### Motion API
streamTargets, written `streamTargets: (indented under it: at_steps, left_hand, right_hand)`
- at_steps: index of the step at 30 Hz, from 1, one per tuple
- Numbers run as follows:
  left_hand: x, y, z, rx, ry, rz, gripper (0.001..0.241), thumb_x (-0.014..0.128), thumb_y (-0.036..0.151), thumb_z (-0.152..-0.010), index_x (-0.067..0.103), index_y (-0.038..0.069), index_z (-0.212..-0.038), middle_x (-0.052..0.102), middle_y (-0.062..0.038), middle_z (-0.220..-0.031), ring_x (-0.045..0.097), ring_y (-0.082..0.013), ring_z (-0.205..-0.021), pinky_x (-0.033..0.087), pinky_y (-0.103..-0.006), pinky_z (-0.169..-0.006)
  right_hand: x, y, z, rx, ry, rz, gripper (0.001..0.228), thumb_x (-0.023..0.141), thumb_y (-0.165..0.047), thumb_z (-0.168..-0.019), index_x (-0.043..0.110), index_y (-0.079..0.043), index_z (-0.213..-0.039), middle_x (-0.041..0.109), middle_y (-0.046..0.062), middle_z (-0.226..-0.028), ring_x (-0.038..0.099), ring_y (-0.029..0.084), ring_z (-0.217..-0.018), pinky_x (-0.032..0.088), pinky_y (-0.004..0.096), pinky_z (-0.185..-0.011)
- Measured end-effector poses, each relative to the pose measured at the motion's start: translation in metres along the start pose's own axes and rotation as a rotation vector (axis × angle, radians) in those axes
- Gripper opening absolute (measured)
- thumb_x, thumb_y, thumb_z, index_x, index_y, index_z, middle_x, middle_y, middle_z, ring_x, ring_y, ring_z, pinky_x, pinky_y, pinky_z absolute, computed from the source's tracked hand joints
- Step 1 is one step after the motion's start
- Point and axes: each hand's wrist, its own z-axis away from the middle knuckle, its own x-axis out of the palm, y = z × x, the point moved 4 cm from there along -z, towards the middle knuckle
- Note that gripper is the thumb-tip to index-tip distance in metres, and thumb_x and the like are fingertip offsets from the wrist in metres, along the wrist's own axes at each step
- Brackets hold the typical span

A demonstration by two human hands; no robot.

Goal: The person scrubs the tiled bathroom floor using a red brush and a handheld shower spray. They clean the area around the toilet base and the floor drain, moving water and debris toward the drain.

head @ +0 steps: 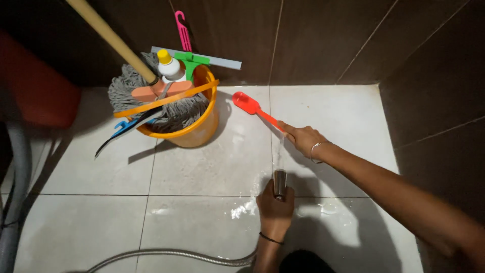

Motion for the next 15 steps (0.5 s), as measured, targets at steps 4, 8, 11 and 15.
streamTargets:
  at_steps: [4, 8, 11, 15]
  left_hand:
    - [0.007, 0.004, 0.000, 0.024, -0.026, 0.058, 0.017, 0.066, 0.017, -0.080, 0.068, 0.008, -0.094, 0.058, -0.006, -0.054, 0.047, -0.0206, -0.044, 0.042, -0.0362, -0.045]
    - [0.013, 0.014, 0.002, 0.218, 0.013, 0.116, 0.015, 0.067, 0.006, -0.080, 0.056, 0.008, -0.071, 0.048, -0.002, -0.048, 0.038, -0.0175, -0.037, 0.034, -0.0337, -0.038]
    - [0.024, 0.002, 0.002, 0.122, -0.141, 0.108, 0.014, 0.066, 0.009, -0.084, 0.059, 0.008, -0.071, 0.048, 0.000, -0.048, 0.039, -0.0141, -0.038, 0.035, -0.0294, -0.038]
    - [0.040, -0.006, 0.006, 0.138, -0.223, -0.039, 0.011, 0.068, 0.016, -0.087, 0.063, 0.011, -0.078, 0.051, 0.002, -0.050, 0.044, -0.0148, -0.038, 0.040, -0.0302, -0.038]
  right_hand:
    - [0.001, 0.041, -0.017, 0.058, -0.027, -0.169, 0.057, 0.024, -0.051, -0.107, 0.021, -0.041, -0.163, 0.054, 0.005, -0.063, 0.043, 0.011, -0.045, 0.042, 0.026, -0.043]
    - [-0.003, 0.114, -0.008, 0.228, 0.074, -0.025, 0.058, 0.020, -0.057, -0.105, 0.027, -0.043, -0.161, 0.075, 0.012, -0.093, 0.072, 0.027, -0.081, 0.056, 0.045, -0.076]
    - [-0.002, 0.158, 0.022, 0.322, 0.118, -0.075, 0.051, 0.027, -0.050, -0.108, 0.033, -0.041, -0.158, 0.073, 0.017, -0.089, 0.071, 0.030, -0.073, 0.056, 0.049, -0.071]
    - [-0.008, 0.174, 0.065, 0.496, 0.068, -0.117, 0.055, 0.018, -0.051, -0.108, 0.025, -0.042, -0.162, 0.074, 0.021, -0.112, 0.075, 0.030, -0.089, 0.059, 0.054, -0.089]
